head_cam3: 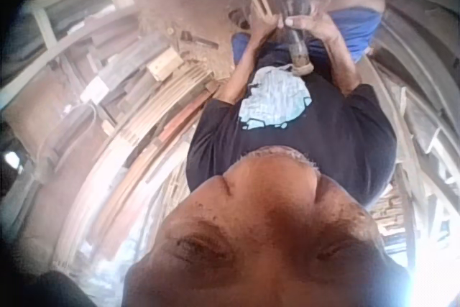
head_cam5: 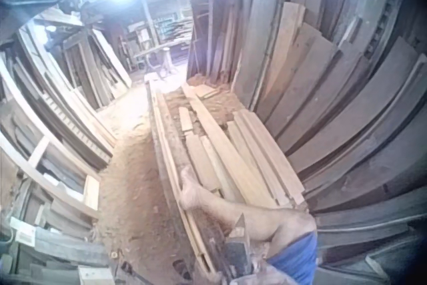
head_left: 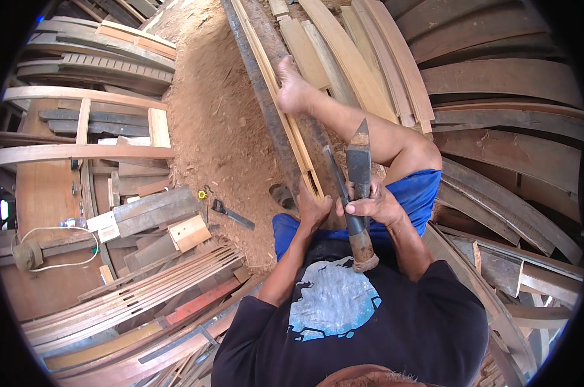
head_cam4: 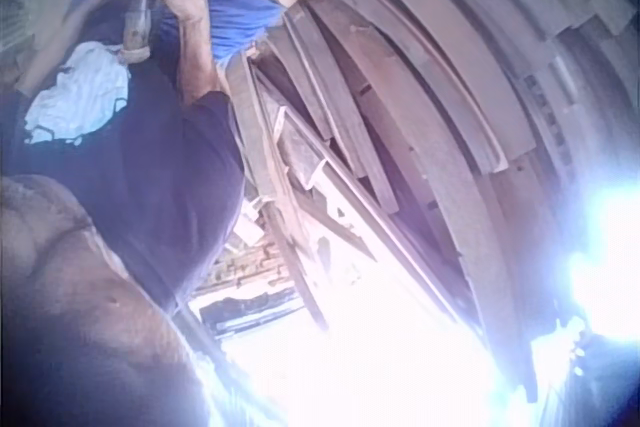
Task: The person uses a chisel and mallet to carve and shape a long wooden plank. They repeatedly strike the chisel to remove material, then inspect and reposition the plank to continue shaping it.
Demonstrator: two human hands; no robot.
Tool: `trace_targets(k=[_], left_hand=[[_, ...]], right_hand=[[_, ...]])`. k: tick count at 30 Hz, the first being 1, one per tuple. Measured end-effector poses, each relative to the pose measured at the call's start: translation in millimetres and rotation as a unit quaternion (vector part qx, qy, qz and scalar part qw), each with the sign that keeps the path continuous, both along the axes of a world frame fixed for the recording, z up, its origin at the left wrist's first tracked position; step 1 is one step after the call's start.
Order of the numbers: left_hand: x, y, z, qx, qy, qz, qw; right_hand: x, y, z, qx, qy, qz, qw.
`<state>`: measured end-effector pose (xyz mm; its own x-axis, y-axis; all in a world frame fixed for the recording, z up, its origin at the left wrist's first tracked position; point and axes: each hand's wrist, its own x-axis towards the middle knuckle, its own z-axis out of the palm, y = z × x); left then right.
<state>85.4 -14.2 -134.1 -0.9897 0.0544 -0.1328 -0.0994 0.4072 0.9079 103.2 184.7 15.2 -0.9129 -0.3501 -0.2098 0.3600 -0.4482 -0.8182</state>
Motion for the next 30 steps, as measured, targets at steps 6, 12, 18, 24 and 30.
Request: trace_targets(k=[6, 12, 18, 24, 30], left_hand=[[6.1, -1.0, -12.0, -0.073, 0.039, 0.024, 0.996], [2.1, 1.5, 1.6, -0.078, 0.05, 0.019, 0.996], [3.9, 2.1, -3.7, -0.081, 0.063, 0.032, 0.994], [4.0, -2.1, -14.5, -0.103, 0.053, 0.028, 0.993], [1.9, 0.0, -12.4, -0.102, 0.065, 0.018, 0.992]], right_hand=[[12.3, 16.7, 12.4, 0.004, 0.003, -0.04, 0.999], [20.4, 45.8, 15.8, 0.059, 0.005, -0.123, 0.991], [16.3, 50.8, 1.0, 0.078, 0.001, -0.176, 0.981], [-3.3, 46.0, 2.9, 0.099, -0.006, -0.145, 0.984], [-20.3, 38.2, -0.2, 0.122, 0.004, -0.101, 0.987]])
